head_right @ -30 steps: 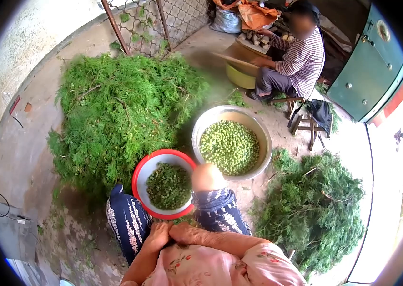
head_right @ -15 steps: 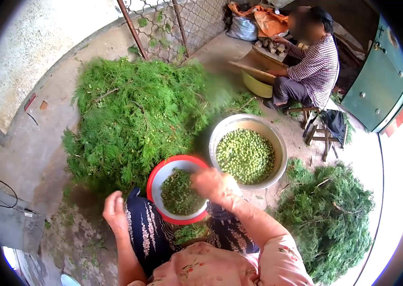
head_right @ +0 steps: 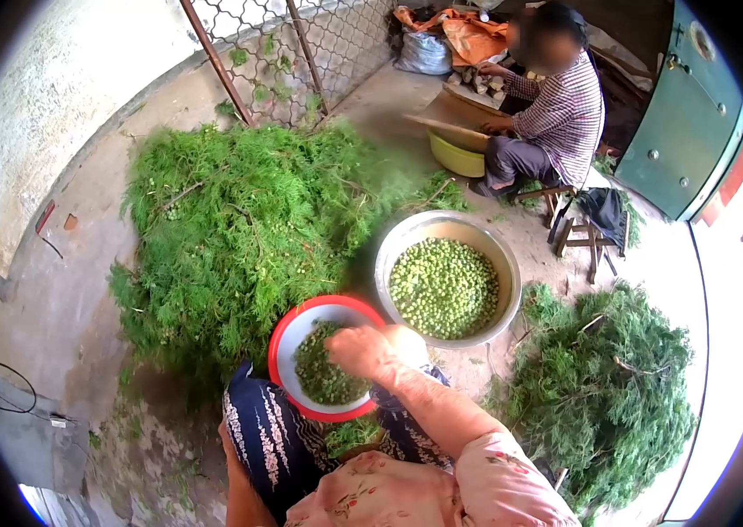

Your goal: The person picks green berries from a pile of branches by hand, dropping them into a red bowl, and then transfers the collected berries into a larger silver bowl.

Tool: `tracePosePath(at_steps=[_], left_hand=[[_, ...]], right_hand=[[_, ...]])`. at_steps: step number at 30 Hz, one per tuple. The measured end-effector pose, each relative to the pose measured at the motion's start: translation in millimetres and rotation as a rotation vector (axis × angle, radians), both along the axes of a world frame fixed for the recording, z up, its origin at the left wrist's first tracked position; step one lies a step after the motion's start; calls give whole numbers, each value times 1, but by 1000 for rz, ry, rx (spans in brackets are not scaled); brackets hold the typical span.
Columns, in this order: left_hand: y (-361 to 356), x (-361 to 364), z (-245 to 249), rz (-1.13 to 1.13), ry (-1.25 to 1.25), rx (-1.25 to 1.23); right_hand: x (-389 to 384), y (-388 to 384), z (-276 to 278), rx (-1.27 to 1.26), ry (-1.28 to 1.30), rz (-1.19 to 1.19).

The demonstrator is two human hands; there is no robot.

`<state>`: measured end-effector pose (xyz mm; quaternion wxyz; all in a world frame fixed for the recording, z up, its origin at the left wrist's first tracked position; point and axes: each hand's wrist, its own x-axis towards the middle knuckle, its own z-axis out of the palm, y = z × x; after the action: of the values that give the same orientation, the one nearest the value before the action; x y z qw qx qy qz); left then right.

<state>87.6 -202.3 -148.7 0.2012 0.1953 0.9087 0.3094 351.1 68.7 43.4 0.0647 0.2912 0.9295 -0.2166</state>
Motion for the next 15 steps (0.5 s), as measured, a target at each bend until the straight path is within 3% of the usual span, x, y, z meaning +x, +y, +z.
tracePosePath(at_steps=[7, 10, 15], left_hand=[[-12, 16, 5, 108, -57, 125], [-16, 20, 6, 138, -83, 179], [-15, 25, 9, 193, -117, 274]], right_hand=[[1, -3, 6, 41, 16, 18], [8, -7, 34, -7, 29, 0], [4, -2, 10, 14, 26, -27]])
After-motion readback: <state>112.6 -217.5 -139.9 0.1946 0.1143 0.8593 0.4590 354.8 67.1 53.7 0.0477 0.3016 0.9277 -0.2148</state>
